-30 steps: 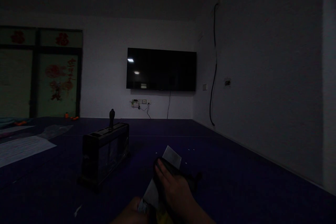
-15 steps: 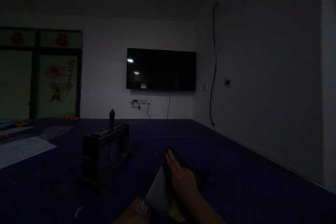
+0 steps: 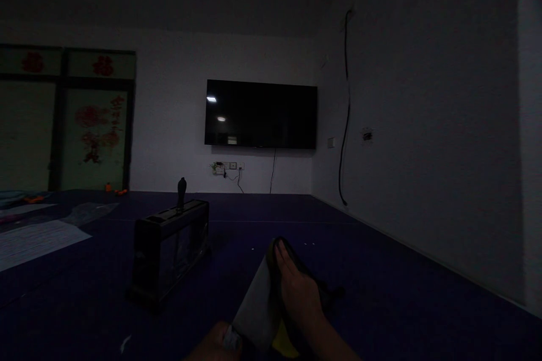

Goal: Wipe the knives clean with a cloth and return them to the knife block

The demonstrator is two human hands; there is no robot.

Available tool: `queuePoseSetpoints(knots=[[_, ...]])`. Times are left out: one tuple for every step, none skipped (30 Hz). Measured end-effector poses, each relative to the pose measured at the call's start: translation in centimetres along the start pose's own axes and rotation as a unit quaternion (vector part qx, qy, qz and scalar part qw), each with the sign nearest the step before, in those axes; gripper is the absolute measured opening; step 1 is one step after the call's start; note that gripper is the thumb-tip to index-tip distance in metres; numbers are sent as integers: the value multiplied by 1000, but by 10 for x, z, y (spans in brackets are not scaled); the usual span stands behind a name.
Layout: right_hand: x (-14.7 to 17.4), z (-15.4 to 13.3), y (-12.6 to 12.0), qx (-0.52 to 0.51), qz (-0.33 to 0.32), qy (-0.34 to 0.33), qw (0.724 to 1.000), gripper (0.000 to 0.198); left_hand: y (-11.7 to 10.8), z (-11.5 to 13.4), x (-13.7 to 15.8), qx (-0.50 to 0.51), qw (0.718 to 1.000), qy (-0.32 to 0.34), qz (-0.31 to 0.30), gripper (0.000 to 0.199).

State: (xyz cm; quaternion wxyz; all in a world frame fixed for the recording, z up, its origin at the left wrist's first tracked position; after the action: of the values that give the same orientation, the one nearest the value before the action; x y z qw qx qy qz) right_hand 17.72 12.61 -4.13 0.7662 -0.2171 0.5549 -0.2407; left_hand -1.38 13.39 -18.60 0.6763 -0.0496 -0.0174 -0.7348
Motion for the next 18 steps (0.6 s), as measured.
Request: queuePoseSetpoints(knots=[[1,2,2,0,3,7,1000,70,0,-4,-5,34,999,2,-20,24],[3,4,4,0,6,12,1000,70,1,-8,-8,62,997,-2,-36,25],[4,6,6,2,7,15,1000,71,1,-12,-11,84,995,-11,-49,26],[6,7,8,5,6,17,1000,71,1,-13,-12,96,994,-22,-52,27],[7,7,9,11,5,16,1000,71,0,-13,-11,101,993,-32,-52,27],[7,7,10,17,4,16,1000,70,0,-10,-8,107,992,-39,-54,27],[8,7,10,23,3,14,1000,68,0,-5,-3,115,991,-43,-60,28],[8,7,10,27,4,11,1000,67,1,3,3,130,987,-42,-81,27],[9,6,10,28,5,7,1000,66,3,11,9,148,982,-41,-106,26],[9,5,10,27,8,3,1000,65,5,20,16,164,976,-40,-135,24],[10,3,10,26,12,-2,1000,64,6,28,23,178,971,-36,-157,23],[11,1,10,24,15,-8,1000,64,6,35,28,188,967,-33,-168,23],[12,-2,10,22,17,-16,999,64,6,40,31,193,965,-30,-175,23],[15,-6,11,19,20,-30,999,64,6,44,33,198,963,-25,-181,21],[17,-10,11,15,24,-48,998,64,7,47,34,203,961,-21,-186,20],[20,-16,11,10,28,-70,997,65,7,48,33,207,959,-17,-193,19],[23,-22,10,6,33,-94,995,65,8,48,32,213,956,-13,-200,19],[26,-27,8,4,38,-115,993,66,9,48,31,218,954,-10,-205,19]])
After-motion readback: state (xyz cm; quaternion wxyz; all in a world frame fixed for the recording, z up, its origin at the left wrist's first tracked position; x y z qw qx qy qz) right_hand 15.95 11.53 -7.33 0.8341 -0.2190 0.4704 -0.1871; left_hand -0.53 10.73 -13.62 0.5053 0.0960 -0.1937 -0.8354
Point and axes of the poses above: each hand's wrist, its own x-axis away from the middle knuckle, its own y-axis out of the palm, z = x × y, the point moved 6 cm from there along -x, towards the middle knuckle, and after that the axes turned 12 degrees about x, right-handed, at the moved point
